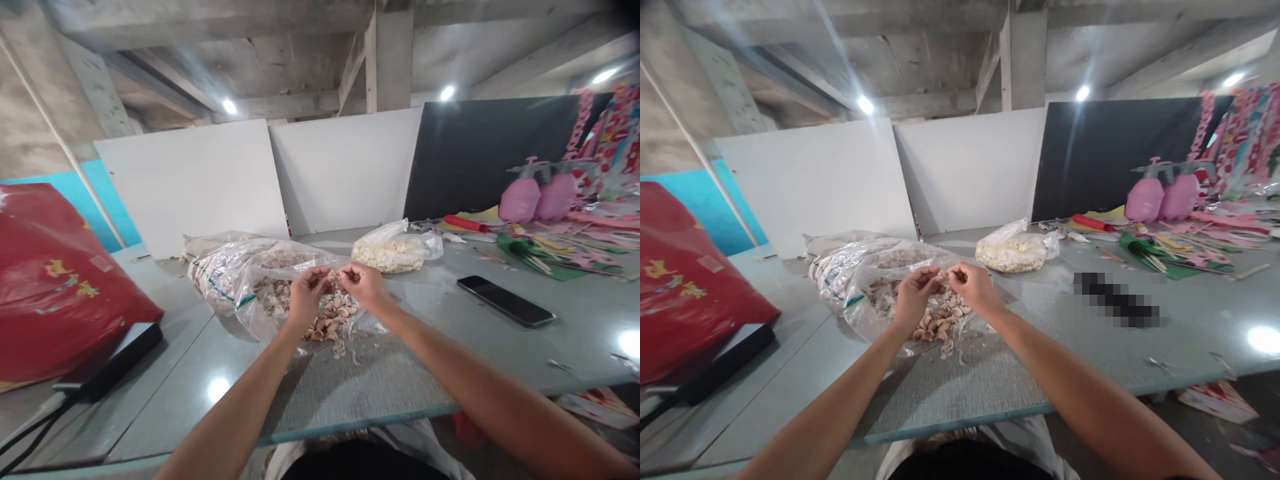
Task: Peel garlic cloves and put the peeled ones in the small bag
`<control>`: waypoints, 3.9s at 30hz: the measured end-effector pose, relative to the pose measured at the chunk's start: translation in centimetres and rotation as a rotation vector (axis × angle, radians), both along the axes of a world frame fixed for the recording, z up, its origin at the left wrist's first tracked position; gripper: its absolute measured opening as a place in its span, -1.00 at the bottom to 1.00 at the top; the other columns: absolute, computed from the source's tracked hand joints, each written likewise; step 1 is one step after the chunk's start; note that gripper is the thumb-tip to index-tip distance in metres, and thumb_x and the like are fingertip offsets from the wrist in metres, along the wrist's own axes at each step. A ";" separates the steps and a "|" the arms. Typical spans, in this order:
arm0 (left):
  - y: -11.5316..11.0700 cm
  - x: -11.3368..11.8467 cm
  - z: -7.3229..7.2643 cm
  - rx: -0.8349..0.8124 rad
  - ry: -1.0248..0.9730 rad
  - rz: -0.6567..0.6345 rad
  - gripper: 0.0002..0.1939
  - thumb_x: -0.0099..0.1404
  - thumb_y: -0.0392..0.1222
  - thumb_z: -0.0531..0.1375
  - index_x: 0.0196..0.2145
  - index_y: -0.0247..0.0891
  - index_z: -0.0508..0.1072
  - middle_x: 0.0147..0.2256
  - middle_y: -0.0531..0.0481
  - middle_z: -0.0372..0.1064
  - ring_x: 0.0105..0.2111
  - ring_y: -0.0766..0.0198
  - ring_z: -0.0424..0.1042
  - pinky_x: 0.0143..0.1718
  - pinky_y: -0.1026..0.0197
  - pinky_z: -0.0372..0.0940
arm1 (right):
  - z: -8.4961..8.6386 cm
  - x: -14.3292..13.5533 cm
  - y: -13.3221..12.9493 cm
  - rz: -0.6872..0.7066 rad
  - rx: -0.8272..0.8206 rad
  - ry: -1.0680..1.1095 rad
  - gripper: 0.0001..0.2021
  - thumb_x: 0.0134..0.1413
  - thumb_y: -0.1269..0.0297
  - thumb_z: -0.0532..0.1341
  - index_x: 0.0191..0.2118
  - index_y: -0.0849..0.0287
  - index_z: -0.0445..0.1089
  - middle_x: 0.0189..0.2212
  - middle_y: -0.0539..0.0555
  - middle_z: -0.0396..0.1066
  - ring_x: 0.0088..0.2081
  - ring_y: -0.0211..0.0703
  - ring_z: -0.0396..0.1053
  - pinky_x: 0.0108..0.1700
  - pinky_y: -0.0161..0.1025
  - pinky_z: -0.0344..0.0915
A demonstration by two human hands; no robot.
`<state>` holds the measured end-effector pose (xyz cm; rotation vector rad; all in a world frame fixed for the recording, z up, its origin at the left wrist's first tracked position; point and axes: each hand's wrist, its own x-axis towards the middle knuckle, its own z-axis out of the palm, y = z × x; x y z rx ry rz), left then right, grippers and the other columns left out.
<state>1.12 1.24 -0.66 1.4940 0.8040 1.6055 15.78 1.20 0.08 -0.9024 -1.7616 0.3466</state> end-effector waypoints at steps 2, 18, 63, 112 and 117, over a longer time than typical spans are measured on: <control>0.0 -0.1 0.0 -0.012 -0.025 0.001 -0.64 -0.03 -0.08 0.29 -0.29 -0.34 0.41 -0.46 0.03 0.42 -0.54 0.40 0.37 -0.40 0.25 0.36 | 0.1 0.0 -0.2 0.008 0.003 0.001 -0.78 0.04 0.22 0.05 -0.38 0.19 0.40 -0.62 -0.02 0.36 -0.56 -0.31 0.28 -0.49 -0.40 0.18; -0.4 -0.5 0.4 0.079 0.094 0.012 -0.72 -0.08 -0.12 0.32 -0.39 -0.32 0.48 -0.42 -0.01 0.45 -0.43 0.29 0.42 -0.34 0.23 0.36 | 0.3 -0.4 -0.5 0.274 -0.122 0.252 -0.74 -0.05 0.08 0.20 -0.36 0.19 0.41 -0.45 0.07 0.45 -0.43 -0.21 0.40 -0.37 -0.28 0.38; -0.7 -0.2 1.1 0.005 -0.068 -0.021 -0.69 -0.12 -0.18 0.34 -0.37 -0.36 0.47 -0.56 0.06 0.41 -0.58 0.39 0.35 -0.45 0.27 0.33 | 0.7 0.4 -0.4 0.327 0.003 0.182 -0.76 -0.02 0.17 0.18 -0.23 0.17 0.33 -0.42 0.01 0.31 -0.41 -0.30 0.30 -0.38 -0.34 0.30; -0.6 -0.2 0.8 -0.018 0.013 -0.113 -0.84 0.18 -0.08 0.05 -0.39 -0.23 0.24 -0.66 0.20 -0.06 -0.74 0.50 -0.10 -0.73 0.40 -0.13 | 1.0 -0.5 -0.9 0.526 -0.476 0.531 -0.70 -0.20 0.07 0.30 -0.46 0.25 0.41 -0.49 0.03 0.34 -0.51 -0.34 0.25 -0.53 -0.35 0.27; -1.0 -0.4 0.9 0.131 0.272 0.062 -0.73 0.14 0.00 0.13 -0.36 -0.27 0.38 -0.64 0.13 0.15 -0.68 0.47 -0.02 -0.66 0.37 -0.09 | 0.6 -0.3 -0.7 0.563 -0.487 0.534 -0.74 -0.16 0.11 0.29 -0.44 0.23 0.45 -0.49 0.03 0.32 -0.43 -0.29 0.27 -0.52 -0.36 0.28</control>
